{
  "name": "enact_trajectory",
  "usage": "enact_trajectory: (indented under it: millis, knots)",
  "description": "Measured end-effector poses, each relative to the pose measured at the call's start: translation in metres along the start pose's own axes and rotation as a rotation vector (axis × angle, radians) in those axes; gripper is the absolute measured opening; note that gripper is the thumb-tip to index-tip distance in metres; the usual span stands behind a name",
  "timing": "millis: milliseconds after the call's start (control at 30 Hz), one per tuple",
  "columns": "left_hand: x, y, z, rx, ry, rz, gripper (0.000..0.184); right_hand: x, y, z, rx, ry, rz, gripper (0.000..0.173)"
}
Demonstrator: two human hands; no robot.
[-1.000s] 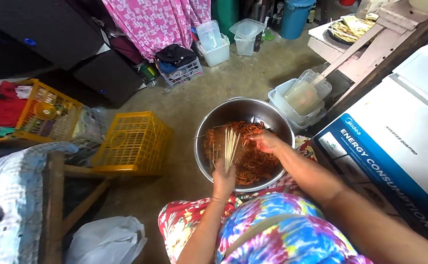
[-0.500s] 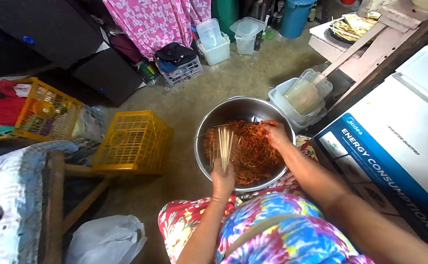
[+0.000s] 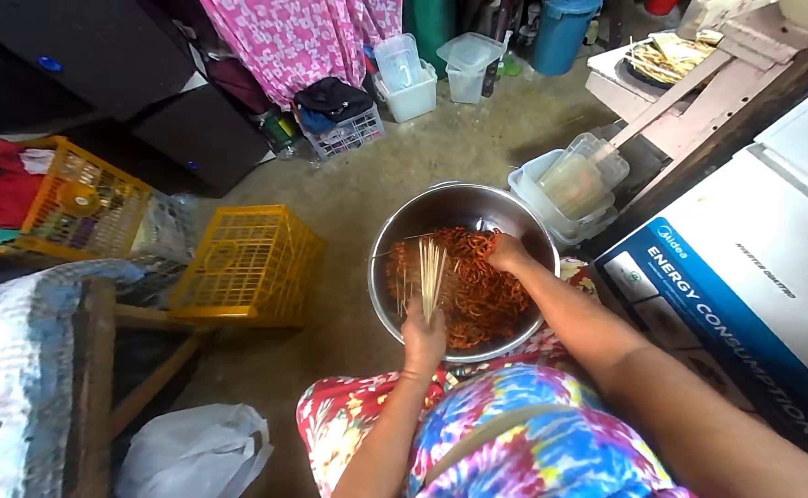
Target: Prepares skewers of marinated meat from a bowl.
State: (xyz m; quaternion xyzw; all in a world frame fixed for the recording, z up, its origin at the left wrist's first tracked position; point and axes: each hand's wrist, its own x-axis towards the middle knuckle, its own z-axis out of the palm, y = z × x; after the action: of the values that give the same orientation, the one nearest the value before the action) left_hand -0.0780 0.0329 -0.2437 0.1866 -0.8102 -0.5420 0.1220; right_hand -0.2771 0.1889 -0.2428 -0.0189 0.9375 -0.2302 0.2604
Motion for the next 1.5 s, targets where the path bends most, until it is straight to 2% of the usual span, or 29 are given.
enact_trajectory:
  millis: [67,167,233,367,467,633,733,867,933,1033,1500]
  knots:
    - [0.001,0.0,0.0,0.009,-0.005,0.001,0.031,0.003,-0.001,0.005,-0.021,0.005,0.023,0.045]
    - [0.002,0.0,0.001,0.025,-0.008,-0.001,0.03,0.01,0.005,0.004,0.028,0.028,-0.058,0.033]
    - [0.002,0.0,0.0,0.015,-0.008,-0.011,0.031,0.01,0.01,0.0,0.193,0.053,-0.133,0.025]
    - [0.002,-0.001,-0.002,-0.005,-0.005,-0.018,0.03,0.004,0.018,-0.001,0.726,0.061,-0.21,0.016]
    - [0.002,-0.001,-0.003,-0.014,-0.014,0.001,0.031,-0.006,0.02,-0.005,0.979,0.021,-0.3,0.006]
    - [0.0,-0.002,-0.002,-0.072,0.01,0.04,0.03,-0.029,0.004,-0.004,1.253,-0.178,-0.296,0.016]
    - [-0.001,-0.003,-0.002,-0.126,0.015,0.055,0.03,-0.035,-0.006,0.008,1.331,-0.211,-0.202,0.015]
    - [-0.001,-0.006,-0.002,-0.139,0.001,0.07,0.027,-0.039,-0.009,0.016,1.443,-0.266,-0.1,0.023]
    - [0.0,-0.005,-0.003,-0.097,-0.039,0.06,0.033,-0.037,-0.006,0.018,1.459,-0.284,-0.13,0.019]
    - [0.001,-0.005,-0.004,-0.053,-0.087,0.069,0.034,-0.037,-0.003,0.016,1.458,-0.302,-0.189,0.027]
    - [0.0,-0.002,-0.003,-0.097,-0.097,0.04,0.027,-0.033,-0.002,0.016,1.359,-0.276,-0.244,0.045]
